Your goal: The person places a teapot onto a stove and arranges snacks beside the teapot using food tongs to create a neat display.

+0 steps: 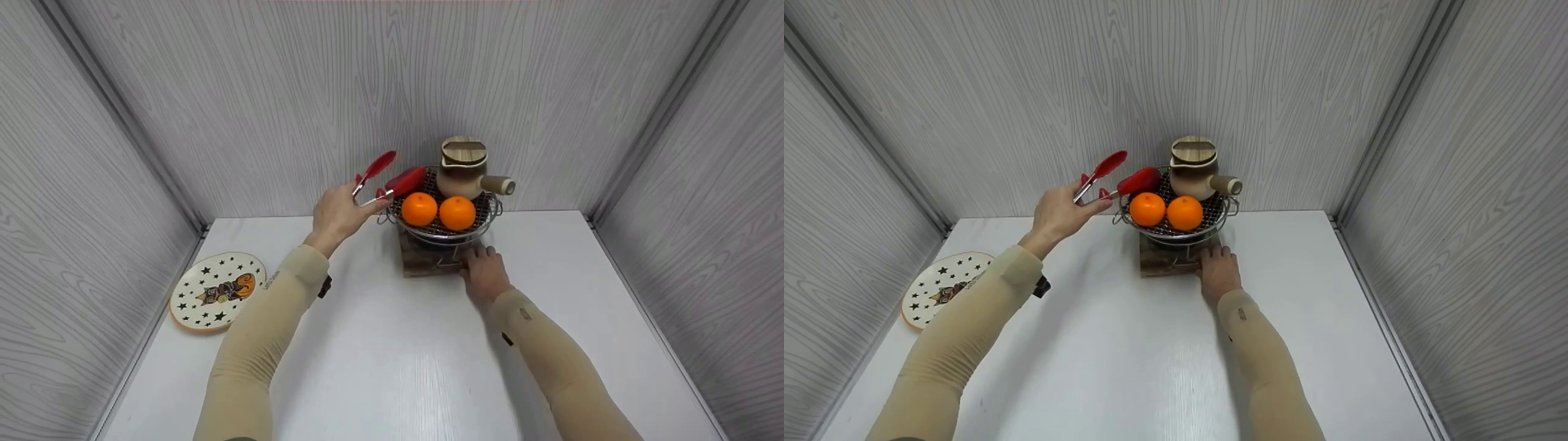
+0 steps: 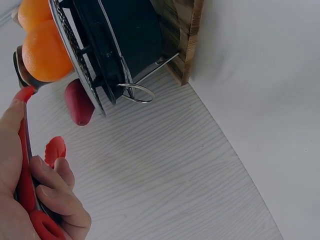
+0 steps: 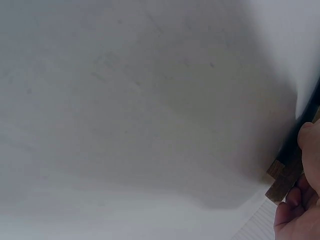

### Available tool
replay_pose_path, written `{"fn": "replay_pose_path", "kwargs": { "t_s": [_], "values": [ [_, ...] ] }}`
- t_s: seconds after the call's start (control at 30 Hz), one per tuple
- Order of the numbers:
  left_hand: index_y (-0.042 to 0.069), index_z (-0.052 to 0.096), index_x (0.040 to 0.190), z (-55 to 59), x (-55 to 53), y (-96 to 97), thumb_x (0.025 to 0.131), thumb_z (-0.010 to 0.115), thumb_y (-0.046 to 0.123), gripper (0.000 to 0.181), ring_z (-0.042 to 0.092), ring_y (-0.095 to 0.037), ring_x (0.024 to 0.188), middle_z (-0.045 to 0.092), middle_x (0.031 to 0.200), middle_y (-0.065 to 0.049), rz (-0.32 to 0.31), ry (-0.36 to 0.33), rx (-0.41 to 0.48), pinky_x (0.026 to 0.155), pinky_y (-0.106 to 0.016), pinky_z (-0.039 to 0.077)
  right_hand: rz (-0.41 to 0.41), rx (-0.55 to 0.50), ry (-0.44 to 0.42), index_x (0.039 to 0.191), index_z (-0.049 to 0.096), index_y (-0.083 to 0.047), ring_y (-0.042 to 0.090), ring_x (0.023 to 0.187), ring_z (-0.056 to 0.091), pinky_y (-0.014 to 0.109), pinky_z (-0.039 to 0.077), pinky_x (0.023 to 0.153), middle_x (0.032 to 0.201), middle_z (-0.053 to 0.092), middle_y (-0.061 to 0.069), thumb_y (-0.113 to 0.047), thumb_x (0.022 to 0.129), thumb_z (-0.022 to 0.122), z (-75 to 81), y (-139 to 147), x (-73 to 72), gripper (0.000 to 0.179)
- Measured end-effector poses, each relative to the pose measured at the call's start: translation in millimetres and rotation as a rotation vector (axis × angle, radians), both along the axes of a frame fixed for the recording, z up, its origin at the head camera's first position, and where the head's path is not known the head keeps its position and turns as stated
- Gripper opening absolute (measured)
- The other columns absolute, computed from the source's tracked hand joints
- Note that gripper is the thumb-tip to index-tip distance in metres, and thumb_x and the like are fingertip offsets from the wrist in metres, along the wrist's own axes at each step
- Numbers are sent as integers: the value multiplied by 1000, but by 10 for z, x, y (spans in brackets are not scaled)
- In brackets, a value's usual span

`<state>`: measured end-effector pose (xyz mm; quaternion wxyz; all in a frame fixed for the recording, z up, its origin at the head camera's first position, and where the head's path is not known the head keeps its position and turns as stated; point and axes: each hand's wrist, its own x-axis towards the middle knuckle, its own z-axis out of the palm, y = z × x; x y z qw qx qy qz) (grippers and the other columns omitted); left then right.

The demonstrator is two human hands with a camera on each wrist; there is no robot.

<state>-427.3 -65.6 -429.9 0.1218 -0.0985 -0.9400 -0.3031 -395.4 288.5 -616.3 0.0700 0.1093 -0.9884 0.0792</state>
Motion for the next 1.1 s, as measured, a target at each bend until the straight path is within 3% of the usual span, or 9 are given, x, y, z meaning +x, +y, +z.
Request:
{"fn": "replay_pose_path", "kwargs": {
  "t_s": [0.2,0.33,0.4,0.67,1.1],
  "values": [
    [12,73,120,-31,47,-57,93,82,70,64,57,-22,75,63,83,-5,3,11,38,64,-35,38,17,26,41,139,61,-1,43,119,61,61,53,103,135,64,23,-29,112,70,30,-15,31,40],
    [10,69,149,-58,47,-112,93,82,70,83,54,-20,70,60,78,-2,23,37,52,60,-33,36,5,36,17,140,60,-2,42,119,60,60,53,104,134,63,22,-31,113,68,45,-27,24,40],
    [9,67,153,-70,48,-139,93,82,70,86,51,-19,66,56,74,0,34,53,60,58,-33,34,0,41,6,140,60,-2,42,120,59,60,53,104,134,63,22,-31,113,67,42,-25,15,40],
    [10,71,121,-165,68,-258,94,82,70,67,47,-18,67,54,76,0,75,76,92,57,-35,32,-13,30,-23,141,58,-2,43,123,58,61,51,108,138,61,23,-32,114,65,6,-9,-7,41],
    [6,69,119,-354,138,-525,93,84,67,68,53,-22,78,64,90,-9,173,82,102,65,-37,37,6,-6,6,142,58,0,47,124,58,64,51,109,142,61,26,-28,113,67,15,-1,21,41]
  ]
}}
